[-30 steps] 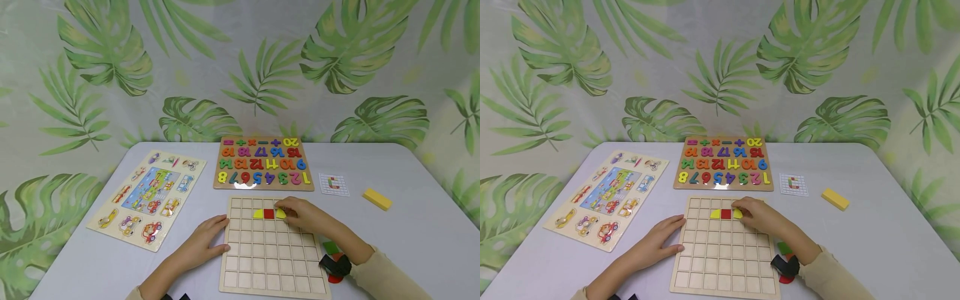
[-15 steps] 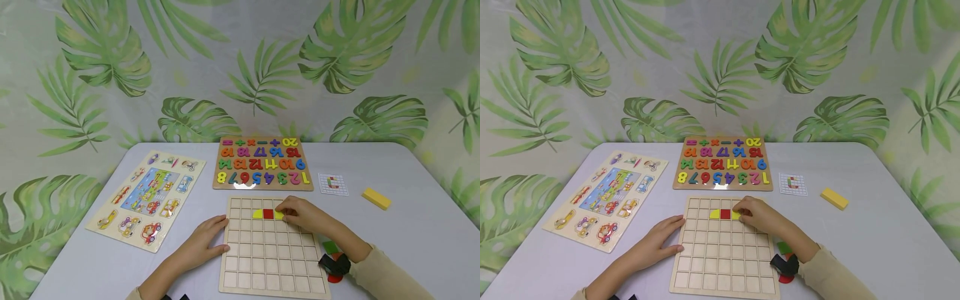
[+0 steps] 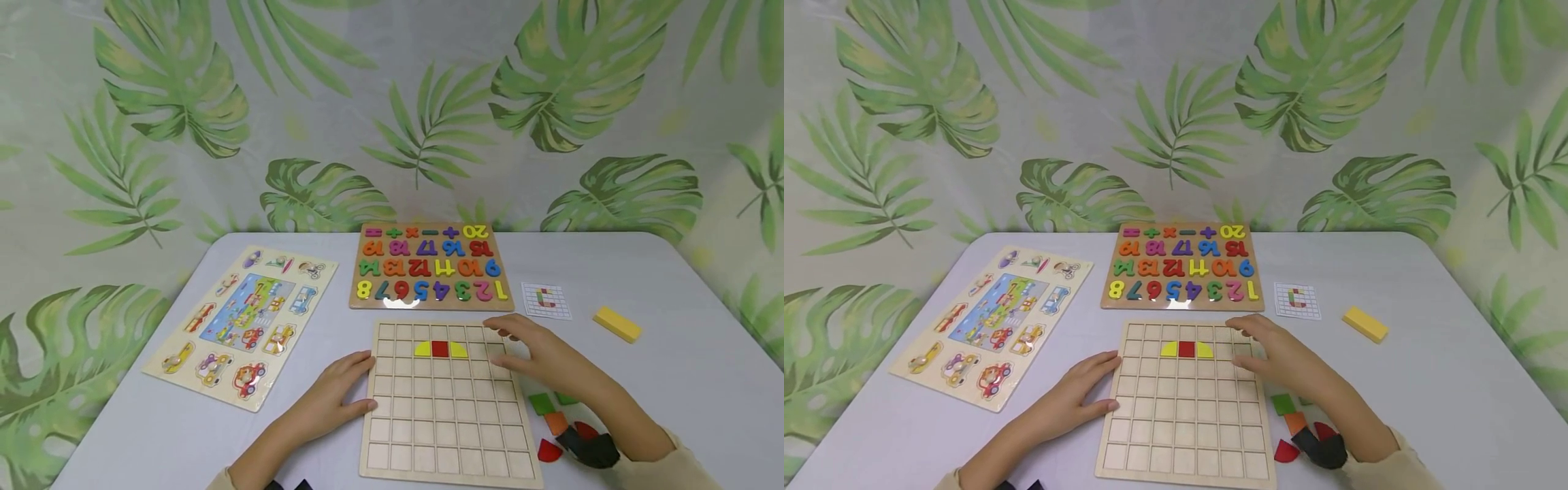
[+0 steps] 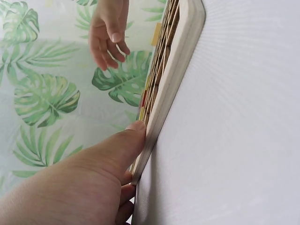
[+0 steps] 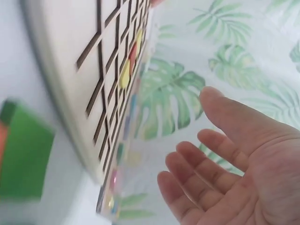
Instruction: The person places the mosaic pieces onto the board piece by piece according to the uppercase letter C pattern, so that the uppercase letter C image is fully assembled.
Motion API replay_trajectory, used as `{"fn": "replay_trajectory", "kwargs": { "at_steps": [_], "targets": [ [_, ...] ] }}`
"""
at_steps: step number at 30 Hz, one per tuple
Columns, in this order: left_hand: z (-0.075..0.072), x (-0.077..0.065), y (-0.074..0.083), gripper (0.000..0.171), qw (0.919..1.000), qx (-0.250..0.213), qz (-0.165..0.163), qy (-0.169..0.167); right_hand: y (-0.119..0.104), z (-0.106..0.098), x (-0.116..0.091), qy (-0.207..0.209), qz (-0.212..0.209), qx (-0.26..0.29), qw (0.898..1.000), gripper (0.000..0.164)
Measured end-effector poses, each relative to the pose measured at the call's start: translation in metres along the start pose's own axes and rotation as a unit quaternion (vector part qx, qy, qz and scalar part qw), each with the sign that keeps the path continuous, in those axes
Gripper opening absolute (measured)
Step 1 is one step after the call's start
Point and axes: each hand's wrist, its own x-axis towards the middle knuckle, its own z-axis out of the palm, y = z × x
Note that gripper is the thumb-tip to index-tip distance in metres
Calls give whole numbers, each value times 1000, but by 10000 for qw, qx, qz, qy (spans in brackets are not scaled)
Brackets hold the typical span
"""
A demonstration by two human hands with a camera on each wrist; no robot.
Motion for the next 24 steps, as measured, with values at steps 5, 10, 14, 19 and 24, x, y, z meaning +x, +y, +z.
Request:
{"fn": "replay_trajectory", "kwargs": {
  "at_steps": [5, 10, 14, 19, 24],
  "targets": [
    [0, 0, 1, 66, 10000, 27, -10, 7, 13, -8, -28, 69, 160, -135, 9998, 52],
    [0, 0, 0, 67, 10000, 4, -12, 4, 30, -6, -51, -220, 452, -25, 9987, 53],
    [1, 0, -1, 67, 10000, -4, -6, 8, 44, -2, -60, -359, 289, -154, 9988, 45],
    [1, 0, -1, 68, 10000, -30, -22, -6, 55, 8, -64, -103, -59, -278, 9995, 34],
    [1, 0, -1, 67, 10000, -30, -24, -8, 57, 16, -62, 308, -75, -357, 9989, 25]
  ]
}}
